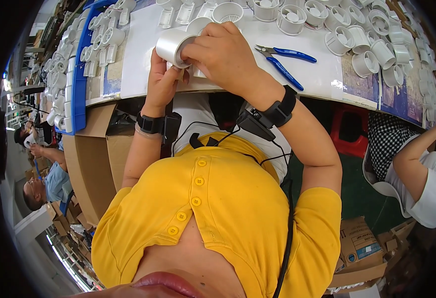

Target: The person inserts a fan motor and wiring into a white plastic housing, using their fingers to tuck the wires into the casing. After pressing the components together, they set the assembled unit down and reach for a new housing to repeat the process.

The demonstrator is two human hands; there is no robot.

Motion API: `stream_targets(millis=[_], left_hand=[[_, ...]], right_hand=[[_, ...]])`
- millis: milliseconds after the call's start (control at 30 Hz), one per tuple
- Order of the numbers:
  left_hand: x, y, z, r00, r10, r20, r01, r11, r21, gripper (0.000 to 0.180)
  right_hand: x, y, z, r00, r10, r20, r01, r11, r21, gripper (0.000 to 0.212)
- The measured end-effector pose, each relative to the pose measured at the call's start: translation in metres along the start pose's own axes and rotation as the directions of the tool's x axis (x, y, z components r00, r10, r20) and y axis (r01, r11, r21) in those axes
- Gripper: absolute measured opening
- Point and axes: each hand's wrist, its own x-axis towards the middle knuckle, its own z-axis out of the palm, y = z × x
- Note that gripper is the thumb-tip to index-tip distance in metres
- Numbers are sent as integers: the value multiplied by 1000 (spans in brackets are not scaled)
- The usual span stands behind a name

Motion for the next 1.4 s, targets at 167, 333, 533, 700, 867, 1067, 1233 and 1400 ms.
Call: stream_targets(millis=[167,333,533,700,867,1067,1233,1400], left_hand=[[0,-1,0,1000,11,6,-11,1000,-27,54],[-1,0,2,1000,-25,14,26,997,-76,52],[-1,4,5,1000,4,8,-3,1000,-29,45],[-3,10,8,998,-42,-46,42,999,-11,41],[-4,25,14,991,-135,-25,130,981,-140,45],[-3,30,18,978,-209,21,210,972,-103,48],[-5,25,17,978,-211,-5,206,961,-185,45],[-5,27,16,973,-231,16,228,947,-228,42]], right_hand=[[0,-3,4,999,-42,-24,40,997,-70,19],[1,-1,3,995,-102,-5,101,989,-111,16],[7,-3,-2,986,-118,117,136,979,-154,17],[4,-3,1,990,-103,96,107,994,-36,18],[-3,-1,-1,1000,2,4,-2,986,165,18],[-6,7,4,998,56,5,-55,975,214,18],[-9,8,5,995,98,5,-95,956,276,20],[-6,2,1,984,177,15,-173,934,314,26]])
